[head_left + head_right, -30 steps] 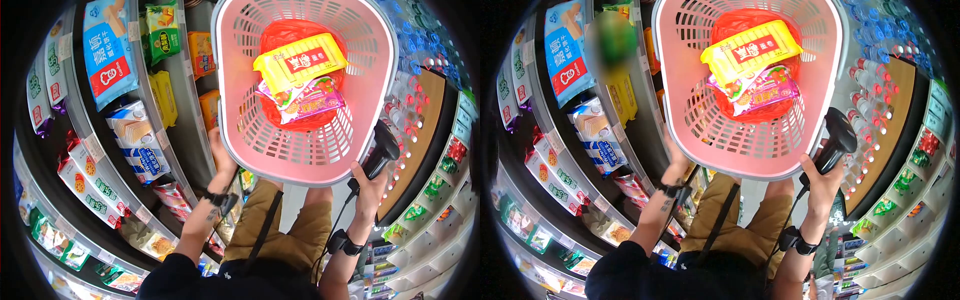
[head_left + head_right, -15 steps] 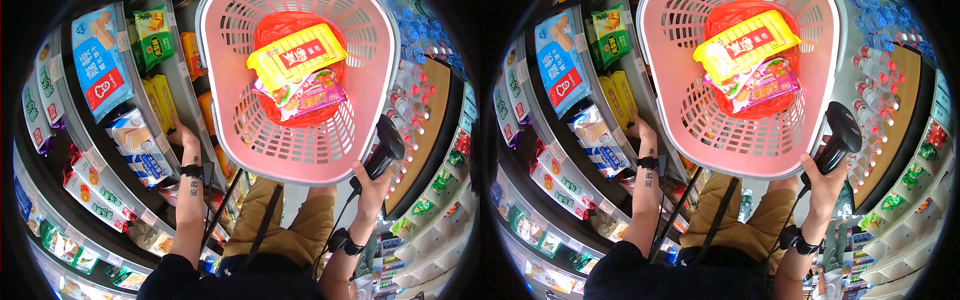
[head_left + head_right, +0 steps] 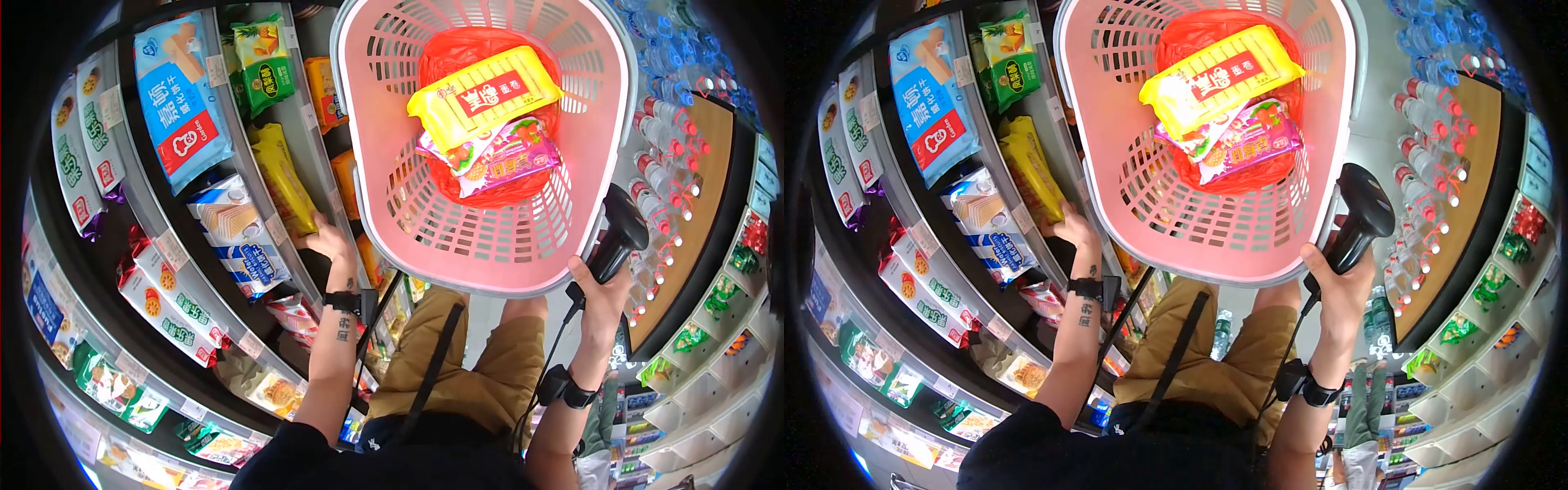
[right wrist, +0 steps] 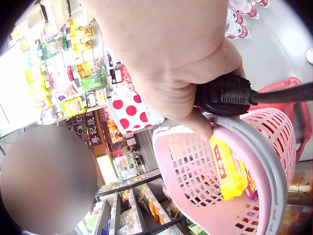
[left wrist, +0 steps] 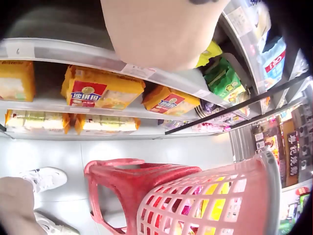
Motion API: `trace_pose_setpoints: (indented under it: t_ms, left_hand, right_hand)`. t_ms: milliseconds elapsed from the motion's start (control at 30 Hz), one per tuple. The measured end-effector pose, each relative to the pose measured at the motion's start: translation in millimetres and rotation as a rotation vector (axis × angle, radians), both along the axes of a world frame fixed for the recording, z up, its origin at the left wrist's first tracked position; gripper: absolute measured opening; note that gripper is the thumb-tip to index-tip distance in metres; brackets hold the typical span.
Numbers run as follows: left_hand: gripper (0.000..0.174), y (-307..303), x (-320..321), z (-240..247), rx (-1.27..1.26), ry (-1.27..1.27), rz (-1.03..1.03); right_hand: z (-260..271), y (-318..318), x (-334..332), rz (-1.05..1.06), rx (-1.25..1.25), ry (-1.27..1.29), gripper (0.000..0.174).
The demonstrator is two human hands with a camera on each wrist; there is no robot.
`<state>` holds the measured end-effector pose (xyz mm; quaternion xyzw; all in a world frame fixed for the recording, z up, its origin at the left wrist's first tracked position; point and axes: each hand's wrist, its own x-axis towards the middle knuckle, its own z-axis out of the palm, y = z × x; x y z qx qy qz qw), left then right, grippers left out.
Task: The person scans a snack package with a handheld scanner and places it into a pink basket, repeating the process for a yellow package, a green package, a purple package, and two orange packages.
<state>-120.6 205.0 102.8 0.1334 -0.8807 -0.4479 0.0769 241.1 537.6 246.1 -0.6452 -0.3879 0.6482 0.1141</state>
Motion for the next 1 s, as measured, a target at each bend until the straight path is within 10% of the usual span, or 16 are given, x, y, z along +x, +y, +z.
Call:
trace_pose_setpoints:
  t_ms: [533,1000]
  left_hand:
    - [0.032,5.9,-22.2,48.9,0.829,-0.588,-0.001]
    - [0.047,29.3,51.3,133.1,1.363,-0.85,0.187]
  right_hand:
    - [1.5,2.4,-2.5,0.067,0.075,0.021,0.051]
    - [31.4,1.3,-27.0,0.038,0.263,-0.125,0.045]
